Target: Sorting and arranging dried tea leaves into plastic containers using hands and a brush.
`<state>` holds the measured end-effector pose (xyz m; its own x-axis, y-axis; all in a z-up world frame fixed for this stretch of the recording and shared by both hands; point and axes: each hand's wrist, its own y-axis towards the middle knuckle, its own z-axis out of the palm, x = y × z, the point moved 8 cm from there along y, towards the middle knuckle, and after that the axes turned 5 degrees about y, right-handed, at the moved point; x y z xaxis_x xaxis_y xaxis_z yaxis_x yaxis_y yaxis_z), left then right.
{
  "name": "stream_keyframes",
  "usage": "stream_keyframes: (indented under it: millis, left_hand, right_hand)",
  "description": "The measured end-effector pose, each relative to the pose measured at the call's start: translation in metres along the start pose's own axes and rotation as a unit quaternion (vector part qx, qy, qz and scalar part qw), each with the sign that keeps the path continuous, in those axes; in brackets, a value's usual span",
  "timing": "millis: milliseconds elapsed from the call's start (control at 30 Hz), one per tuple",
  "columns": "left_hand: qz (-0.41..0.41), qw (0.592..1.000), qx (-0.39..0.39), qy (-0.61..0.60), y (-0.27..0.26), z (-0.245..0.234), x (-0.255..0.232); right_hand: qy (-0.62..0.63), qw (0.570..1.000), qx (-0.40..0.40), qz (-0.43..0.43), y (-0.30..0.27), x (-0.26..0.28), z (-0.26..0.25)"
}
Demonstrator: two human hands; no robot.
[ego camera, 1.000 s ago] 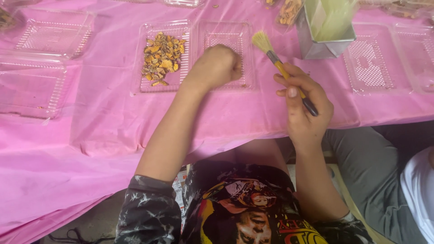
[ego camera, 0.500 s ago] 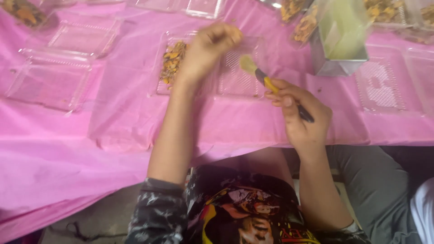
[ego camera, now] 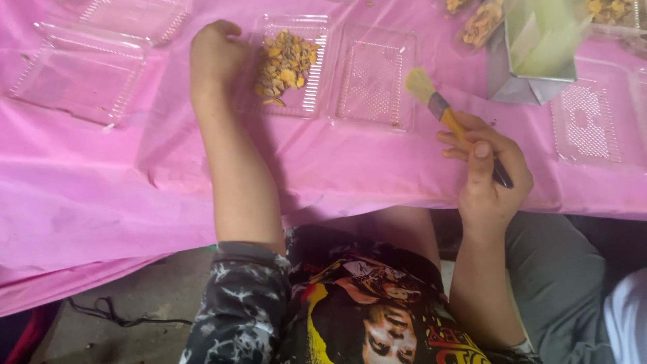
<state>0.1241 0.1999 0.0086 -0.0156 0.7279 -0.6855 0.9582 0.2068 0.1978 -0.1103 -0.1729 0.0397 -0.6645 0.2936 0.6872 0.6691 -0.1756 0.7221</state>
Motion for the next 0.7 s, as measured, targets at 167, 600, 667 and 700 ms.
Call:
stream_keyframes:
  millis: [167,600,667,700]
  left_hand:
    - [-0.008,0.992,0.070,0.109,0.004,0.017,0.013]
    - [-0.036,0.966,0.229,-0.116,-0.011,0.040,-0.001]
    - [-0.033,0.963,0.245,-0.107,-0.015,0.037,-0.006]
    - [-0.032,0.956,0.257,-0.140,-0.014,0.040,-0.008]
  right_hand:
    - [-0.012,1.000,-0.001,-0.021,-0.003,0.003,-0.015]
    - [-0.033,0.992,-0.099,-0.066,-0.021,-0.006,-0.077]
    - [-0.033,0.992,-0.112,-0.046,-0.018,-0.009,-0.082]
    - [-0.040,0.993,-0.084,-0.073,-0.015,-0.002,-0.077]
